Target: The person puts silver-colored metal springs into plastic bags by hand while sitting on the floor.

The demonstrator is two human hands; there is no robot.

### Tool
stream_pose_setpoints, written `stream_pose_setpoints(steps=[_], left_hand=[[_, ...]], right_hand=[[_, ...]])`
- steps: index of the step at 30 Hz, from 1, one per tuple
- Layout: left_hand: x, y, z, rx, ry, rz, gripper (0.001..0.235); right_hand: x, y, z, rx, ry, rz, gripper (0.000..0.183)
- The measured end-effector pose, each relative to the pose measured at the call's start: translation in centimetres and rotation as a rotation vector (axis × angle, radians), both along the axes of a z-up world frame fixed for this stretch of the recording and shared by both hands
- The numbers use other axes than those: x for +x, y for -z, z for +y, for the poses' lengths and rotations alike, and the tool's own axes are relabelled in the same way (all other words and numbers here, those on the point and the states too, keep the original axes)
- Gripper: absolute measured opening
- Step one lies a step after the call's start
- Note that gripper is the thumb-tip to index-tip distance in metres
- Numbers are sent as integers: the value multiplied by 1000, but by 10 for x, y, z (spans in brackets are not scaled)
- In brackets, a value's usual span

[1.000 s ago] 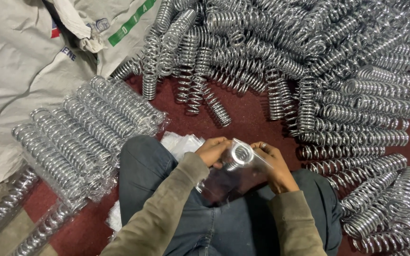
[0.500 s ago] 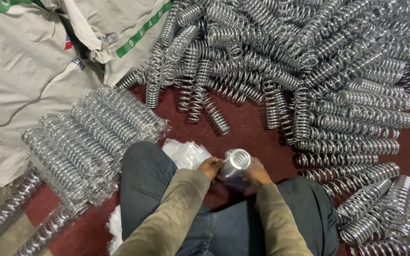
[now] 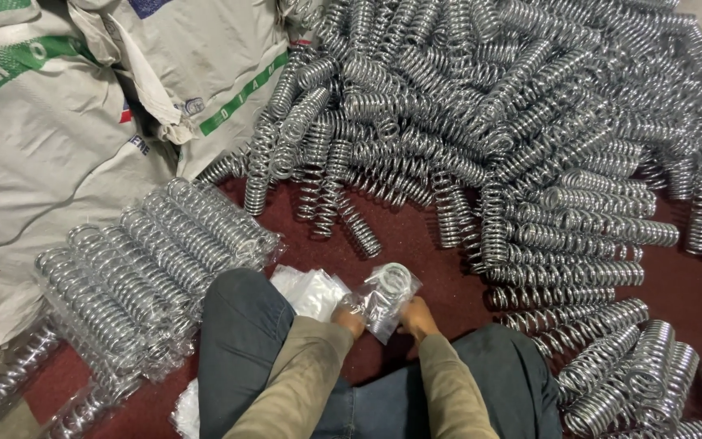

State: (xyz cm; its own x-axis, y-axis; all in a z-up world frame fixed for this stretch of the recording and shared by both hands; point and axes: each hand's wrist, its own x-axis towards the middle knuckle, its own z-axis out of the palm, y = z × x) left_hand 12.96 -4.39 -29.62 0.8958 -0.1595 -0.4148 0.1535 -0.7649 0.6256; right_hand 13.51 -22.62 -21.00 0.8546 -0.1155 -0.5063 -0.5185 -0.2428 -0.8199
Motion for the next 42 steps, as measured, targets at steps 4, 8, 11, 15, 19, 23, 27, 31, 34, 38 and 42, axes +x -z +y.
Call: stream_pose_setpoints(steps=[4,8,11,15,19,23,27,31,34,38,42], left_hand=[[-6,-75,-1,-114,-190,60,38],[-29,-167,-6,-289,-371,197,26],[-21,-128,-10,-520,-584,308,23],[-30,-135,-1,-563,-594,297,22],[-16,-30,-9,-62,-302,65,21],[-15,-77,-10,344,2,-122,28],[-52,-144,-6,-83,-232,-246,11],[-53,-175,-11,-185,-458,83,44],[-35,-98,-18,566,129,-84,67],[-57,-142,-9,83,-63,-432,57],[-74,-104,-17,-291,-30,-598,83]], right_hand=[[-11,-18,-21,470,39,270,62],[-37,-96,20,-273,-133,140,42],[-31,-95,20,-337,-129,177,44],[-34,-94,19,-353,-192,191,46],[-51,-142,4,-284,-225,-54,44],[-82,-236,9,232,-242,-551,52],[-73,-286,7,60,-47,-861,27],[-77,-316,17,23,-23,-973,16],[-75,-298,18,65,81,-1044,13],[-77,-208,14,80,258,-765,28],[-90,-98,17,-233,-103,-227,45]])
